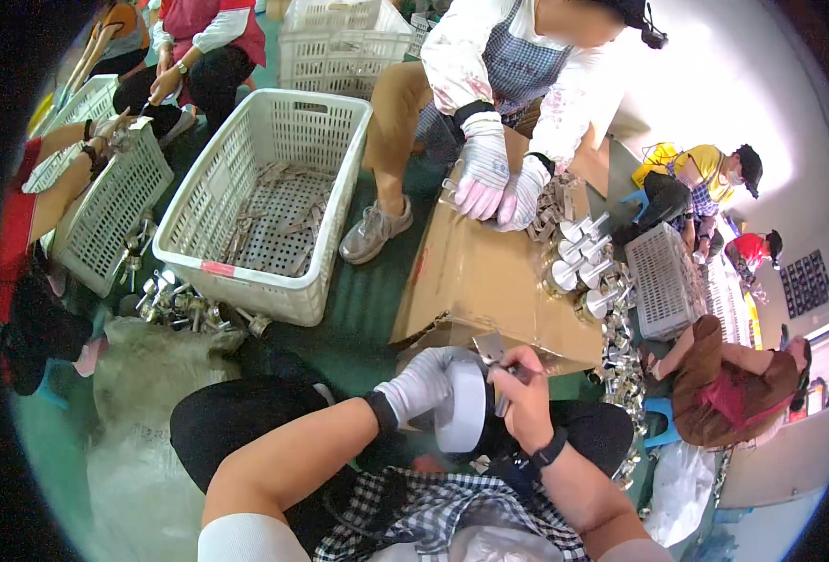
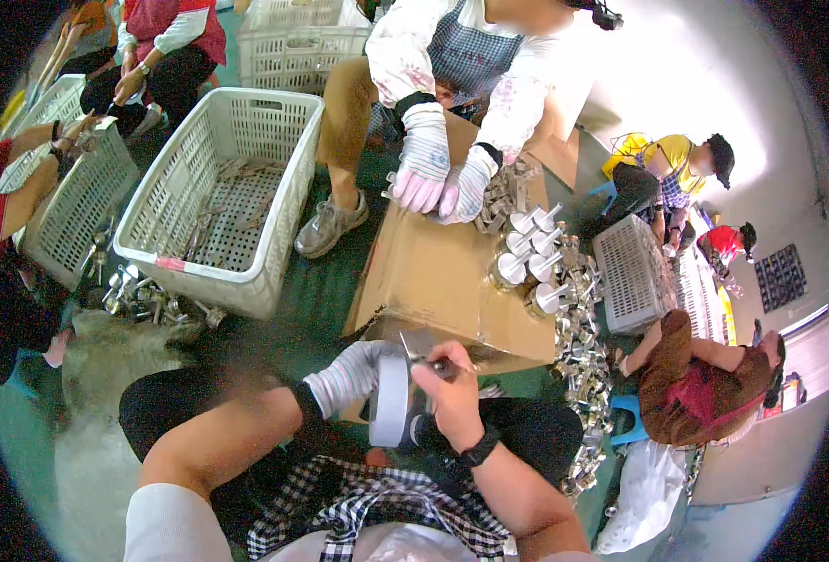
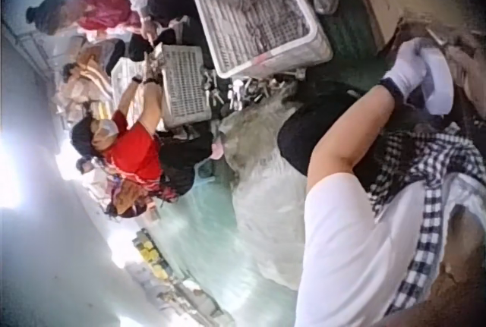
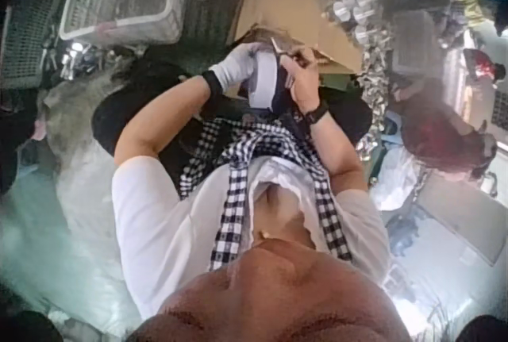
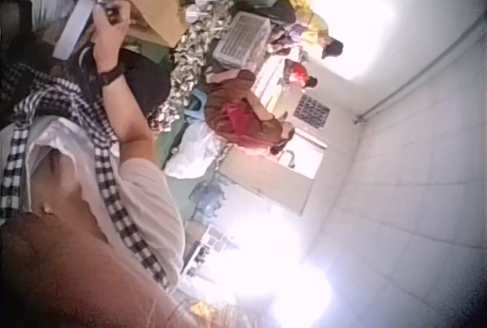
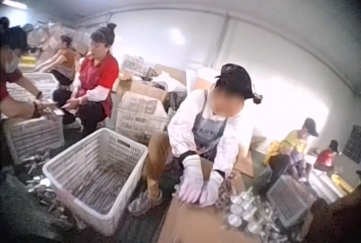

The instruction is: Sorting and packing small metal parts into boxes in a factory setting.

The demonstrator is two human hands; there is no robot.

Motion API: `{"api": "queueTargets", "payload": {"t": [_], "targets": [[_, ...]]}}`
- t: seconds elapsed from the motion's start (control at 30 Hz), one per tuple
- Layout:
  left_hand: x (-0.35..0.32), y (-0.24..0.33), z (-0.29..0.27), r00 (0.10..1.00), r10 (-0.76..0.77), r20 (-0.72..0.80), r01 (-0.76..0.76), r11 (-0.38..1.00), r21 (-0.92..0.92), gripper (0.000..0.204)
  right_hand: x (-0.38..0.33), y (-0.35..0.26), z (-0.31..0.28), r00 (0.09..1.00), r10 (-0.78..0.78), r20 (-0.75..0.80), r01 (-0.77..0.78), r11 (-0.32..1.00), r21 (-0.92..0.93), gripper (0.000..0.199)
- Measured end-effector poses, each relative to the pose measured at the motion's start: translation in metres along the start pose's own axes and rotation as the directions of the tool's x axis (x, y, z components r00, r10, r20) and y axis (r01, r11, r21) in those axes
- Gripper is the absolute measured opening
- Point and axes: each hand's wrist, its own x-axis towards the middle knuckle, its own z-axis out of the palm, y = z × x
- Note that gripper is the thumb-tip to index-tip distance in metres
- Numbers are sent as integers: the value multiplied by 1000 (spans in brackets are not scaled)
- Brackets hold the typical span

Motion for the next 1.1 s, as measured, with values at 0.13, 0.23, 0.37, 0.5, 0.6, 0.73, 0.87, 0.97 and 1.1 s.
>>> {"api": "queueTargets", "payload": {"t": [0.13, 0.23, 0.37, 0.5, 0.6, 0.73, 0.87, 0.97, 1.1], "targets": [[-2, -1, -4, 997, -65, -45, 64, 998, -21, 27, -4, 3, -4, 998, 58, 4, -58, 995, 86, 19], [-2, -11, -15, 996, -75, -50, 85, 966, 246, 32, 6, -11, -6, 962, 266, 54, -271, 952, 143, 19], [-4, -18, -9, 993, -91, -81, 102, 985, 140, 44, 25, -30, -15, 888, 429, 165, -450, 885, 117, 25], [-5, -29, -16, 994, -79, -80, 79, 997, -5, 46, 44, -38, -12, 777, 557, 293, -597, 799, 64, 29], [-3, -33, -21, 991, -83, -104, 103, 975, 199, 44, 57, -35, 3, 743, 611, 274, -636, 772, 3, 28], [3, -41, -24, 983, -129, -130, 153, 970, 191, 43, 66, -18, 10, 732, 637, 241, -645, 762, -53, 27], [6, -48, -28, 989, -82, -125, 114, 955, 275, 32, 68, -10, 14, 733, 643, 222, -643, 762, -81, 26], [6, -45, -27, 992, -43, -121, 80, 944, 319, 27, 62, -25, 19, 785, 583, 207, -569, 812, -128, 24], [-1, -45, -29, 980, -194, -48, 198, 918, 343, 25, 72, 9, 16, 777, 597, 198, -505, 780, -370, 21]]}}
